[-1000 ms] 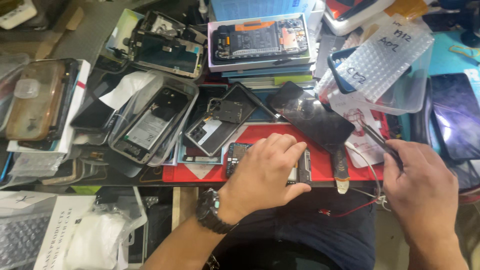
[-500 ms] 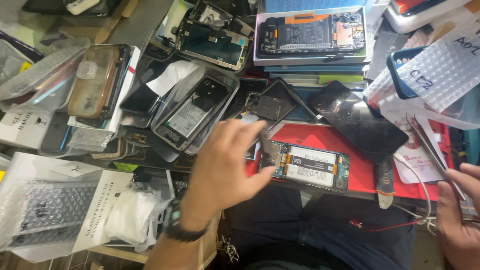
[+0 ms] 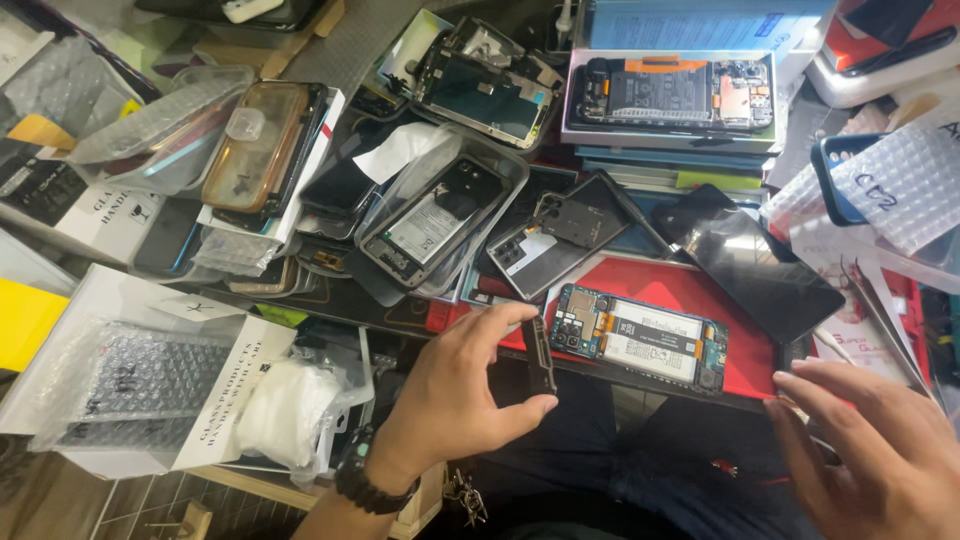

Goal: The person disassembles a mobile phone on a workbench, removes internal parts by hand and with a small tool, installs a component, and applies heat to the screen surface with a heat gun.

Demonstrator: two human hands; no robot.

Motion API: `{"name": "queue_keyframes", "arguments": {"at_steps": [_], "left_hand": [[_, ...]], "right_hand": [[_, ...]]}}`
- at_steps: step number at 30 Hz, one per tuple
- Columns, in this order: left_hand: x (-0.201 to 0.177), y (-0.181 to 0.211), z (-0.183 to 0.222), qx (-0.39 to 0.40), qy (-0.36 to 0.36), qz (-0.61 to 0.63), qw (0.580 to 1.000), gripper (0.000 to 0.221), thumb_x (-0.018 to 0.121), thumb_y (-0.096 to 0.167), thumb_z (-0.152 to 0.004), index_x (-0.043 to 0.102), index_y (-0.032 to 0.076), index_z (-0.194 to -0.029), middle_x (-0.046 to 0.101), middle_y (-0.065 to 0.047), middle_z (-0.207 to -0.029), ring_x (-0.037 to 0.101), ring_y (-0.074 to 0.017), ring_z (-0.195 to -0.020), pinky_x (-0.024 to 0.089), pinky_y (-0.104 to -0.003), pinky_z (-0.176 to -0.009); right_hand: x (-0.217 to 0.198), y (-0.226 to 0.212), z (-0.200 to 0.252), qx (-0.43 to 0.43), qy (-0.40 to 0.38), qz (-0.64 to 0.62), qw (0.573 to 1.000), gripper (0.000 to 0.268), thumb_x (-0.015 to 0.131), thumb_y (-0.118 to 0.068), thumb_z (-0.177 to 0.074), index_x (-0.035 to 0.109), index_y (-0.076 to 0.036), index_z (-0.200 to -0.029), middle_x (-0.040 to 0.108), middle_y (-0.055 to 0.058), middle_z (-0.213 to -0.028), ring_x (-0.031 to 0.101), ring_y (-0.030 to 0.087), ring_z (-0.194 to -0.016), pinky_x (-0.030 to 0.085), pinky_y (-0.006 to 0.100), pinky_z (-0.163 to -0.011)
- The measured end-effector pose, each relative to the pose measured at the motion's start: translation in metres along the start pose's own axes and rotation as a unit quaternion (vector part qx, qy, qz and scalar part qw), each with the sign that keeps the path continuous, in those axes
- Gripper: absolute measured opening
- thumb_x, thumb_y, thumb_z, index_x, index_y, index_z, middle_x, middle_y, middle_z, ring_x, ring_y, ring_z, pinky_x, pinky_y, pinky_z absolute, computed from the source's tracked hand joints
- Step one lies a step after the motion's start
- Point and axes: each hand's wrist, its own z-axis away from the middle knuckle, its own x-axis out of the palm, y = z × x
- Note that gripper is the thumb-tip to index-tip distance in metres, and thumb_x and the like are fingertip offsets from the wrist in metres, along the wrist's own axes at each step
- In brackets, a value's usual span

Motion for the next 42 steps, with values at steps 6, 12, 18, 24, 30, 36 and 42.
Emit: {"name": "queue_keyframes", "arguments": {"at_steps": [6,12,18,24,30,36,42], "left_hand": [[0.011,-0.007,-0.014,0.067,0.096,-0.102,0.988,0.076,0.084,0.031,-0.077,0.054,-0.001,-0.139,0.063,-0.020,-0.130,0.066,-0.0340,-0.114,0.053,-0.042,-0.096],[0.023,-0.007,-0.040,0.008,0.121,-0.149,0.981,0.073,0.078,0.028,-0.082,0.051,-0.009,-0.139,0.061,-0.023,-0.129,0.064,-0.0382,-0.116,0.052,-0.043,-0.097],[0.036,-0.008,-0.048,0.033,0.186,-0.236,0.953,0.071,0.072,0.027,-0.089,0.047,-0.011,-0.144,0.057,-0.030,-0.139,0.063,-0.0403,-0.121,0.055,-0.041,-0.096],[0.042,-0.002,-0.029,0.054,0.198,-0.237,0.949,0.051,0.072,0.025,-0.093,0.060,-0.001,-0.136,0.068,-0.020,-0.128,0.072,-0.0319,-0.104,0.059,-0.038,-0.084],[0.047,0.014,-0.009,-0.001,0.112,-0.077,0.991,0.025,0.079,0.027,-0.088,0.074,0.005,-0.098,0.076,-0.010,-0.090,0.075,-0.0261,-0.079,0.059,-0.035,-0.068],[0.060,0.002,0.009,-0.220,-0.163,0.146,0.951,0.025,0.076,0.029,-0.089,0.081,0.006,-0.096,0.079,-0.009,-0.079,0.075,-0.0160,-0.064,0.057,-0.026,-0.062],[0.101,-0.015,0.019,-0.208,-0.198,0.502,0.816,0.034,0.068,0.016,-0.097,0.067,-0.001,-0.127,0.076,-0.007,-0.111,0.071,-0.0112,-0.102,0.058,-0.027,-0.088]], "right_hand": [[0.002,0.003,0.000,0.025,0.002,0.006,1.000,0.026,0.083,-0.005,-0.083,0.074,-0.010,-0.107,0.073,0.008,-0.112,0.072,0.024,-0.097,0.055,0.034,-0.086],[0.004,-0.012,-0.009,0.044,-0.020,0.020,0.999,0.030,0.083,-0.010,-0.078,0.075,-0.010,-0.106,0.073,0.007,-0.114,0.071,0.025,-0.097,0.055,0.037,-0.087],[0.009,-0.023,-0.029,-0.003,-0.086,0.004,0.996,0.055,0.082,-0.024,-0.074,0.068,-0.010,-0.125,0.070,0.004,-0.118,0.066,0.025,-0.103,0.049,0.040,-0.091],[0.012,-0.025,-0.043,0.001,-0.153,-0.001,0.988,0.081,0.081,-0.036,-0.071,0.055,-0.005,-0.142,0.069,0.007,-0.123,0.061,0.027,-0.106,0.046,0.043,-0.091],[0.022,-0.032,-0.058,0.003,-0.220,-0.013,0.975,0.096,0.082,-0.036,-0.066,0.044,-0.003,-0.148,0.063,0.013,-0.131,0.057,0.032,-0.111,0.042,0.048,-0.089],[0.027,-0.030,-0.064,0.008,-0.214,-0.032,0.976,0.097,0.085,-0.032,-0.062,0.045,-0.005,-0.146,0.061,0.012,-0.125,0.056,0.033,-0.113,0.042,0.047,-0.095],[0.018,-0.036,-0.047,-0.015,-0.112,-0.034,0.993,0.103,0.088,-0.037,-0.055,0.047,-0.005,-0.145,0.060,0.014,-0.124,0.055,0.035,-0.114,0.041,0.048,-0.101]]}}
